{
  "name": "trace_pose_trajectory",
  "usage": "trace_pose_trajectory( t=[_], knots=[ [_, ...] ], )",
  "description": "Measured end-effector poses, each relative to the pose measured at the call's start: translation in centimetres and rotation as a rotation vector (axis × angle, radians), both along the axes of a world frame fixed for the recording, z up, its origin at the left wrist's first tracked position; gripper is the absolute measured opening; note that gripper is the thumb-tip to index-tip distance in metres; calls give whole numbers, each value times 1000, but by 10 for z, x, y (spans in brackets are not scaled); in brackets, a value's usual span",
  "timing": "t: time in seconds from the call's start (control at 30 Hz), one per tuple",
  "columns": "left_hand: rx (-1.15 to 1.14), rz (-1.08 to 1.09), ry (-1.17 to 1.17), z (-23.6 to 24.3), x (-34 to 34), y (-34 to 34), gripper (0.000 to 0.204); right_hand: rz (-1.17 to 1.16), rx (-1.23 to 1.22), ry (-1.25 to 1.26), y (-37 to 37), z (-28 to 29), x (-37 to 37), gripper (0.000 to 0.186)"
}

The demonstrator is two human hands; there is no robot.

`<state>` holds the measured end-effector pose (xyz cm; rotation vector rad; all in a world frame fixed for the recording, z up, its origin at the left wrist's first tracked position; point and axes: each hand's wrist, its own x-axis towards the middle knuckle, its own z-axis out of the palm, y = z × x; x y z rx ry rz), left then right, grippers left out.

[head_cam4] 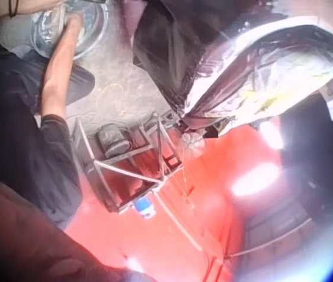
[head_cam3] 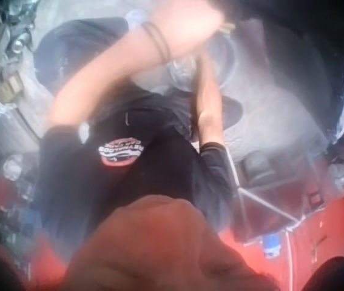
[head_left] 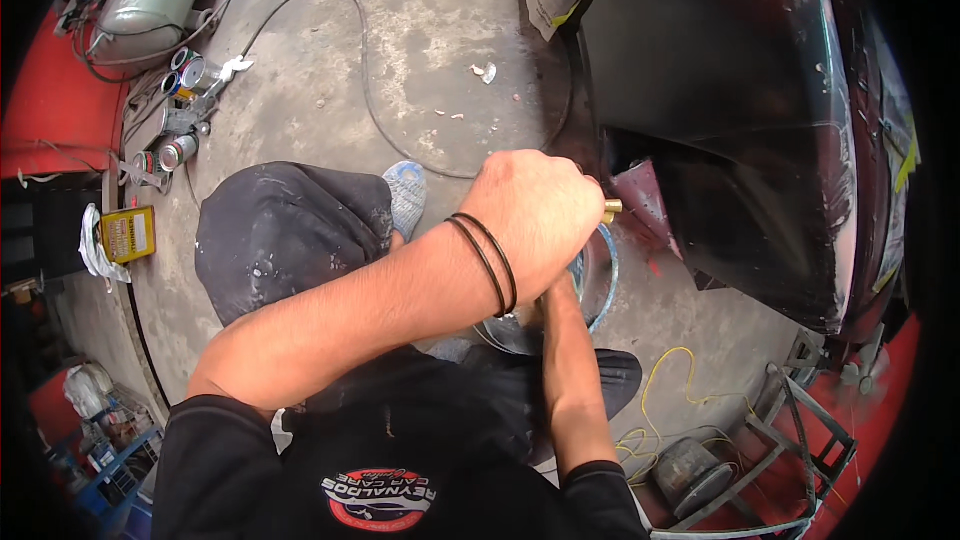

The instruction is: The person wet sands a car bumper panel, wraps sandpaper around a sanding block in a bucket of water, and sands the panel with the sanding block while touching the surface by hand.

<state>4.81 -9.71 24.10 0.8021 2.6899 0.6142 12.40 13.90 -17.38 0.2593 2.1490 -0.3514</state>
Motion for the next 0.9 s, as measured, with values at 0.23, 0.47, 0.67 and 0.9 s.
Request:
trace_pose_trajectory(
  t=[0.23,0.47,0.67,0.9],
  knots=[
    [-23,-24,-37,4,-11,-4,30,67,-45,61,0,121,-3,59],
    [-13,-106,-32,-3,-17,5,22,-428,-402,555,11,172,45,55],
    [-6,-145,-12,-17,-19,21,19,-660,-445,598,28,155,62,44],
    [-83,-167,-77,-42,-14,29,22,-812,-468,616,22,167,61,31]
  ],
)
